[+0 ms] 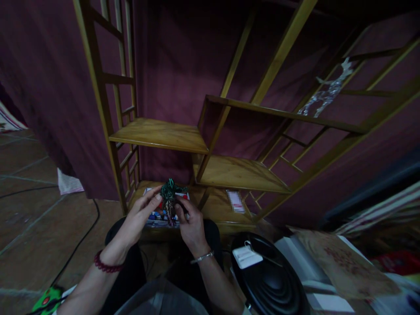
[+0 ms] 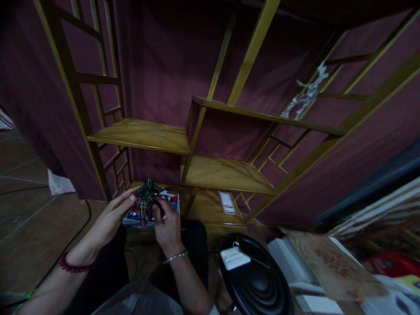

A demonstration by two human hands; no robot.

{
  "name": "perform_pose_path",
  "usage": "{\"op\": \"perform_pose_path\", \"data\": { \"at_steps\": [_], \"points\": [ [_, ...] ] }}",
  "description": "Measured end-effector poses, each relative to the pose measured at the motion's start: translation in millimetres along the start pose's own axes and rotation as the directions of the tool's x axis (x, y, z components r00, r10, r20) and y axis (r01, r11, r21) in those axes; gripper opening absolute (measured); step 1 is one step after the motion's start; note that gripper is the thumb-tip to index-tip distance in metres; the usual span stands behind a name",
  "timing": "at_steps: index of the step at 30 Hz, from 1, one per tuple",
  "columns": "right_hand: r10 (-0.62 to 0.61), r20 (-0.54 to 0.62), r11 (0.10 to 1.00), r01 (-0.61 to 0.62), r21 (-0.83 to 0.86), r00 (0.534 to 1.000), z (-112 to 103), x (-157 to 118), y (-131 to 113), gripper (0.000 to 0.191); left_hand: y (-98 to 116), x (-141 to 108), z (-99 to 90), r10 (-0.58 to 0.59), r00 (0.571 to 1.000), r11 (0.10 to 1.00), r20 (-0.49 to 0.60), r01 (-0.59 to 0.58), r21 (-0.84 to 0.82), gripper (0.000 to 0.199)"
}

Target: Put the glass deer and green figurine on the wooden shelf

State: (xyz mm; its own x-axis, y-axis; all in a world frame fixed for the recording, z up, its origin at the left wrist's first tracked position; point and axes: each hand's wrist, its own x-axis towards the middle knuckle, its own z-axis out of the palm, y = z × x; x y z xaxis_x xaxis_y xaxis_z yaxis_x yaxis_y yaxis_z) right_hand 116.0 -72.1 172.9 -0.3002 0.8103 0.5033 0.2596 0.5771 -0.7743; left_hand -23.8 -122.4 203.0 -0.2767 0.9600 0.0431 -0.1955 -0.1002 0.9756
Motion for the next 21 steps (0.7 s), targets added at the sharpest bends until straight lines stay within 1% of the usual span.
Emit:
{"op": "perform_pose_path", "data": {
  "at_steps": [4,9,15,21],
  "points": [
    [-0.027,-0.052,0.996,0.023,-0.081,0.998,-8,0,-1,0.026,4,-2,9.3,-0.006,0.999,0.999,0.033,0.007,-0.038,0.054],
    [-0.039,-0.097,0.990,0.025,-0.140,0.994,-23,-1,-3,0.026,8,-1,21.8,-0.009,0.999,1.000,0.051,0.009,0.004,0.055],
    [-0.011,-0.148,0.992,-0.007,-0.122,0.989,-39,-2,0,0.022,11,2,39.3,-0.020,0.987,0.998,0.159,0.010,0.060,0.063],
    [0.022,-0.181,0.992,-0.045,-0.121,0.983,-57,-1,0,0.017,16,5,61.1,-0.010,0.980,1.000,0.198,0.006,0.020,0.064]
  ]
}}
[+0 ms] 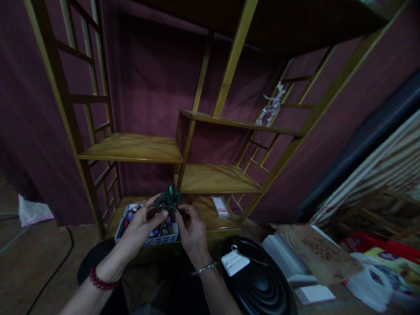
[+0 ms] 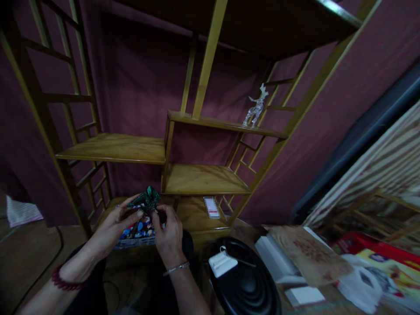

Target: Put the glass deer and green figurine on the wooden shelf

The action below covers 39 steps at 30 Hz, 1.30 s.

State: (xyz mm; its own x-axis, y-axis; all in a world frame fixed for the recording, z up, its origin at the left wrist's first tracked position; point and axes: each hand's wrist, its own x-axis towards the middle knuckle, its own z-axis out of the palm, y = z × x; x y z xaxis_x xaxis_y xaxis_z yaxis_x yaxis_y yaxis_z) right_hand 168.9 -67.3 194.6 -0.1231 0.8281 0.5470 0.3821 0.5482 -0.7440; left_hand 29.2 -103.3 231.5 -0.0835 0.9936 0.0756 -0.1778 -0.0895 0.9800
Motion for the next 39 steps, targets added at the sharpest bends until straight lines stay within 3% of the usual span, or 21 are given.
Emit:
{"op": "perform_pose_path", "data": {
  "at_steps": [11,18,32,39],
  "points": [
    [-0.020,-0.011,0.999,0.020,0.032,1.000,-43,11,1,0.023,12,14,37.1,0.056,0.998,0.998,0.026,-0.055,-0.040,0.040],
    [-0.042,-0.010,0.997,0.042,0.057,0.999,-65,16,1,0.029,12,26,53.4,0.069,0.995,0.997,0.074,-0.068,-0.025,0.037],
    [-0.008,-0.010,0.996,0.009,0.094,1.000,-75,15,21,0.033,9,38,66.6,0.112,0.978,0.990,0.179,-0.124,0.060,0.036],
    [-0.021,-0.024,0.996,0.023,0.092,0.999,-74,13,26,0.032,6,40,65.6,0.061,0.982,0.994,0.179,-0.077,0.082,0.037]
  ]
}}
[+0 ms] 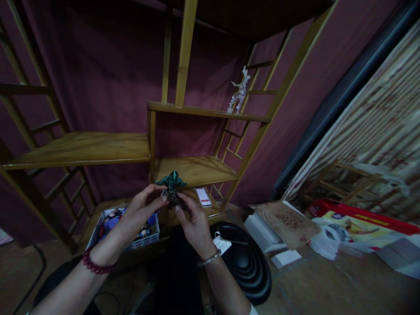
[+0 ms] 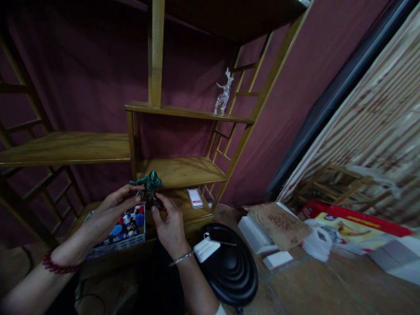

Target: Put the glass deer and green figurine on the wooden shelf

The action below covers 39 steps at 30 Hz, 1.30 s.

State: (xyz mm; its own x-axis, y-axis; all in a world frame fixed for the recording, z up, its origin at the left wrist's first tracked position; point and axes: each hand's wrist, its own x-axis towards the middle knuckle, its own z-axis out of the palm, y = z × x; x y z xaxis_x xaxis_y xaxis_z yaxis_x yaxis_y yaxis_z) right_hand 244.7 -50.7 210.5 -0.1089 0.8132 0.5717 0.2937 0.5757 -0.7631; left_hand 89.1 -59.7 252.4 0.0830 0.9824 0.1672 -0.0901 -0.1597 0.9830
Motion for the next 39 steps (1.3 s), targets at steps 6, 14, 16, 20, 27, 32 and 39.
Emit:
{"op": "perform_pose_path", "data": {
  "at_steps": [6,14,16,20,27,32,39],
  "points": [
    [0.018,0.011,1.000,-0.018,0.010,1.000,-6,-4,-1,0.034,5,-2,5.8,-0.018,1.000,0.999,0.009,0.018,0.026,0.038],
    [0.020,0.021,1.000,-0.020,-0.014,1.000,-12,-5,-2,0.033,11,-6,10.8,-0.022,1.000,0.997,-0.022,0.024,0.078,0.037],
    [0.011,0.020,1.000,-0.010,-0.022,1.000,-13,-6,-2,0.033,9,-7,11.1,-0.019,0.999,0.997,-0.033,0.021,0.078,0.038],
    [0.019,0.039,1.000,-0.018,-0.016,0.999,-14,-9,-2,0.033,4,-9,12.1,-0.021,0.997,0.997,-0.069,0.026,0.077,0.037],
    [0.017,0.069,1.000,-0.016,-0.016,0.997,-20,-13,0,0.033,2,-16,17.1,-0.040,0.995,0.991,-0.095,0.051,0.124,0.033],
    [-0.010,0.038,1.000,0.011,-0.016,0.999,-27,-11,1,0.032,4,-14,22.5,-0.025,0.997,0.991,-0.074,0.035,0.129,0.033],
    [-0.057,0.017,0.997,0.058,-0.055,0.998,-44,0,-3,0.032,12,-6,35.4,0.006,0.993,0.999,-0.122,0.000,0.049,0.038]
  ]
}}
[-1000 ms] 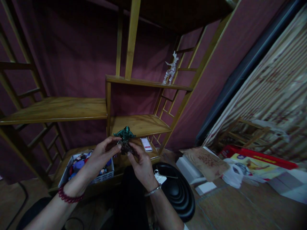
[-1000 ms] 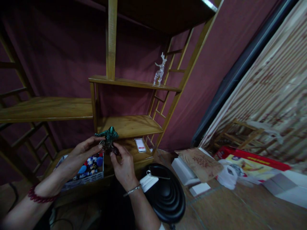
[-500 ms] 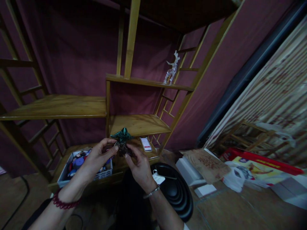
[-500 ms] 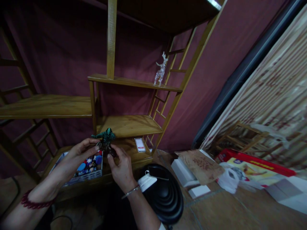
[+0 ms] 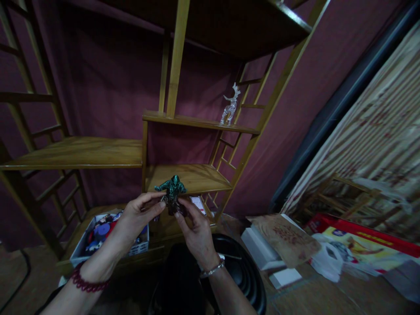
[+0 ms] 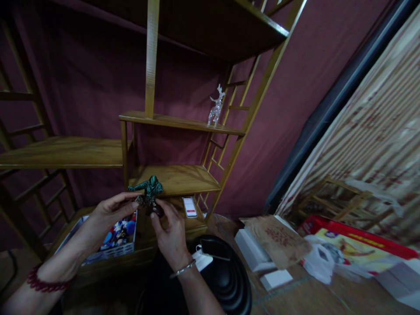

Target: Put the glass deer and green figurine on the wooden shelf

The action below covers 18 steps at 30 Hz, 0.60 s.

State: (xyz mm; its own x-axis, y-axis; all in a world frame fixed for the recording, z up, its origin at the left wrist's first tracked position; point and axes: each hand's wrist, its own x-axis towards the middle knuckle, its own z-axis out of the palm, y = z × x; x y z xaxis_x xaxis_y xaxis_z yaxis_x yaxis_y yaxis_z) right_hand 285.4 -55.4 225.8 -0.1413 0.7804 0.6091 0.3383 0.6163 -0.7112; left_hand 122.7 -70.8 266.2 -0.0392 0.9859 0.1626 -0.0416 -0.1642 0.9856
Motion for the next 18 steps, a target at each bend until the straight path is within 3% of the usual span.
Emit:
{"op": "perform_pose_path", "data": {
  "at_steps": [7,18],
  "points": [
    [-0.063,-0.051,0.995,0.059,-0.075,0.997,-18,18,-12,0.030,20,9,12.9,0.011,1.000,1.000,0.022,-0.010,-0.029,0.041],
    [-0.255,-0.154,0.954,0.222,-0.203,0.955,-50,47,-20,0.032,57,37,36.4,0.182,0.976,0.983,0.122,-0.184,0.007,0.039]
  ]
}}
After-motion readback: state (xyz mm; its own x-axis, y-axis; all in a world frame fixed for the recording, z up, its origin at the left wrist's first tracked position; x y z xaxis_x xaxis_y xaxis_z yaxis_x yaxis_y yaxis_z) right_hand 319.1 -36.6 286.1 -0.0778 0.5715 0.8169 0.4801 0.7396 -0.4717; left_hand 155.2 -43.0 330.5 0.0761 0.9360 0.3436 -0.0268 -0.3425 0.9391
